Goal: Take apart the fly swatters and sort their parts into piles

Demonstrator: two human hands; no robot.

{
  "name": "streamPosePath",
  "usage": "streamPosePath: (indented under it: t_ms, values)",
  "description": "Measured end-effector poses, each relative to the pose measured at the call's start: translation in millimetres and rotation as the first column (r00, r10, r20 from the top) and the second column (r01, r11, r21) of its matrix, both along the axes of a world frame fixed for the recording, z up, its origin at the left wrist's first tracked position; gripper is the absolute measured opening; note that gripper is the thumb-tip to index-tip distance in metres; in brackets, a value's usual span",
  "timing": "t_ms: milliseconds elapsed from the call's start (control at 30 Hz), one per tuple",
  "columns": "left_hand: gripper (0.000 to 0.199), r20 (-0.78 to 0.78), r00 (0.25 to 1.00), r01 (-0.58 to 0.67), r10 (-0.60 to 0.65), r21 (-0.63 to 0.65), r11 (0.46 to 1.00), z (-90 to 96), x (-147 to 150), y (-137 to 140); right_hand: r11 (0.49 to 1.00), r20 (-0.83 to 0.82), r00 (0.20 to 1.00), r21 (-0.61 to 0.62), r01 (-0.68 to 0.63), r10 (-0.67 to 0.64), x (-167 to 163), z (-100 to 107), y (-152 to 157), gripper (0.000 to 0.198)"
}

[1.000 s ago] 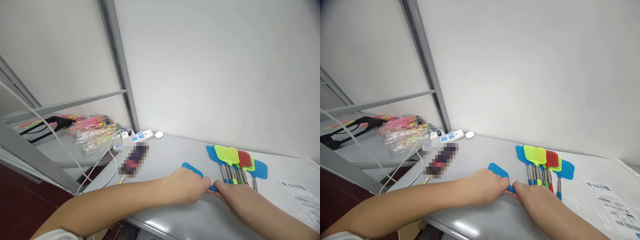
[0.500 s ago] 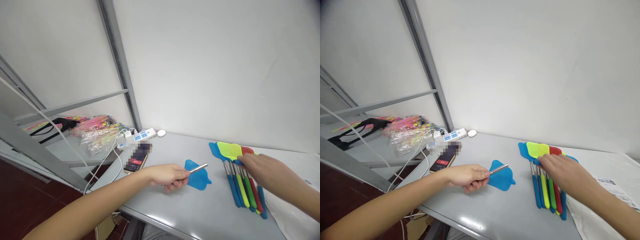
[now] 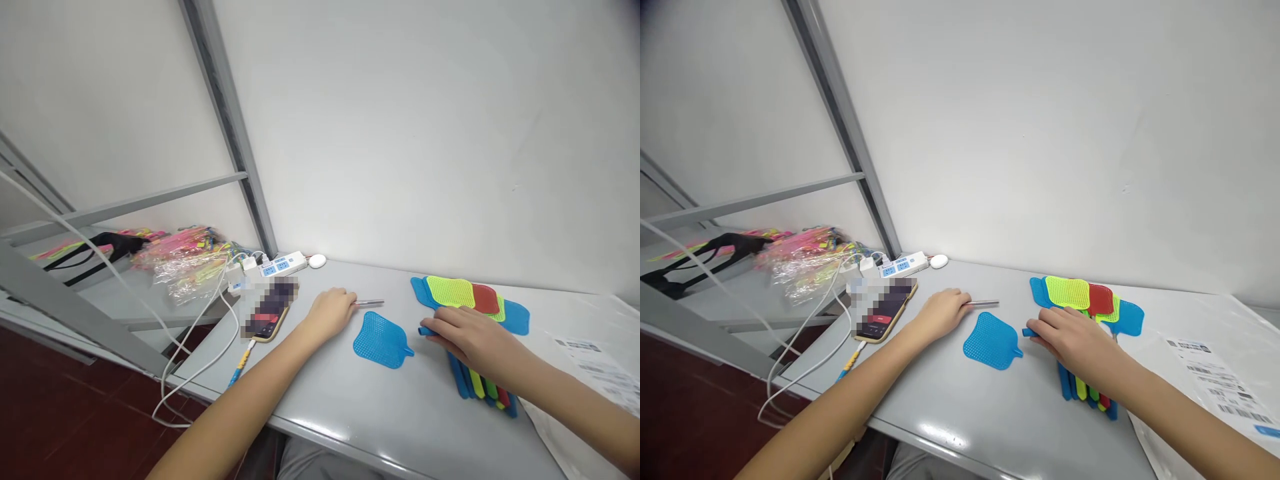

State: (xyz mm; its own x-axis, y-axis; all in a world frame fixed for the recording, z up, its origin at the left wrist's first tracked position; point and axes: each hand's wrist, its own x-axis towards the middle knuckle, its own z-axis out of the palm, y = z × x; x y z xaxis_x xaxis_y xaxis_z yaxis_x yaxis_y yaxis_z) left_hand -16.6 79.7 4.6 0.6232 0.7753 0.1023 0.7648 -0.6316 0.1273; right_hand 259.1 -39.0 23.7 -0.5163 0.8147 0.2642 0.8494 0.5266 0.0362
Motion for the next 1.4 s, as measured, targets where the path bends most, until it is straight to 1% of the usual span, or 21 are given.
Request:
streamPosePath:
  t_ms: [133,233,300,367,433,500,600,667,733,800,900,967,1033,1100,1200,1300,1400]
  values:
    - [0.027,0.002,0.991,0.137,-0.137,0.042,0.990,-2.3,33.4,23.5,0.999,0.023,0.999,-0.004,-0.041,0.041,-11.4,-10.0,4.7,0.027]
    - [0.025,0.021,0.977,0.211,-0.212,0.047,0.976,-9.0,53.9,34.0,0.998,0.022,0.999,-0.039,-0.041,0.042,-20.4,-14.6,5.0,0.025]
    - [0.025,0.043,0.970,0.236,-0.238,0.049,0.970,-14.0,60.2,38.0,0.997,0.032,0.999,-0.072,-0.007,0.009,-24.9,-14.2,6.9,0.025]
    - [0.024,0.071,0.967,0.240,-0.243,0.053,0.969,-16.8,60.3,40.0,0.993,0.013,0.999,-0.110,0.036,-0.035,-27.8,-12.4,13.1,0.022]
    - [0.026,0.104,0.969,0.218,-0.224,0.064,0.974,-15.7,55.5,38.5,0.987,-0.038,0.996,-0.143,0.078,-0.084,-29.5,-11.1,24.8,0.018]
    - [0.029,0.136,0.971,0.189,-0.197,0.076,0.979,-11.2,47.4,31.2,0.981,-0.083,0.989,-0.162,0.111,-0.126,-30.8,-11.9,40.4,0.017]
    - [0.030,0.154,0.968,0.190,-0.200,0.077,0.979,-3.0,31.3,7.1,0.977,-0.112,0.982,-0.165,0.134,-0.154,-33.8,-17.2,64.4,0.017]
    - [0.027,0.148,0.964,0.213,-0.222,0.074,0.974,-0.6,18.4,-13.8,0.977,-0.126,0.980,-0.169,0.134,-0.156,-36.7,-22.1,76.4,0.017]
    - [0.026,0.104,0.952,0.281,-0.288,0.073,0.957,-1.6,3.9,-31.3,0.977,-0.135,0.978,-0.169,0.133,-0.156,-39.2,-26.9,83.9,0.016]
    - [0.027,0.042,0.958,0.278,-0.282,0.084,0.957,-4.5,-12.2,-40.3,0.977,-0.144,0.976,-0.160,0.142,-0.165,-40.1,-30.7,87.8,0.018]
    - [0.032,-0.042,0.986,0.165,-0.161,0.122,0.979,-6.6,-38.6,-36.1,0.974,-0.157,0.968,-0.149,0.171,-0.194,-36.8,-34.3,90.7,0.026]
    - [0.036,-0.092,0.993,0.093,-0.079,0.163,0.982,-4.4,-54.6,-27.3,0.969,-0.163,0.965,-0.172,0.178,-0.206,-32.8,-35.8,92.3,0.028]
    - [0.040,-0.133,0.991,0.055,-0.030,0.185,0.981,0.1,-65.5,-20.2,0.962,-0.170,0.963,-0.211,0.173,-0.211,-29.7,-37.0,93.6,0.026]
    - [0.039,-0.146,0.989,0.032,-0.003,0.200,0.979,4.7,-68.1,-18.6,0.955,-0.181,0.959,-0.242,0.171,-0.217,-29.0,-37.6,93.9,0.026]
    - [0.033,-0.078,0.997,0.019,-0.004,0.195,0.981,7.5,-56.7,-27.0,0.949,-0.200,0.954,-0.268,0.168,-0.225,-32.5,-37.2,92.2,0.024]
    - [0.031,0.015,0.998,0.053,-0.055,0.088,0.995,3.2,-38.4,-39.3,0.944,-0.213,0.952,-0.293,0.151,-0.218,-37.6,-35.6,88.4,0.023]
    - [0.029,0.022,0.999,0.028,-0.029,0.037,0.999,-4.3,-30.2,-45.0,0.940,-0.219,0.954,-0.317,0.128,-0.203,-40.4,-35.0,83.7,0.023]
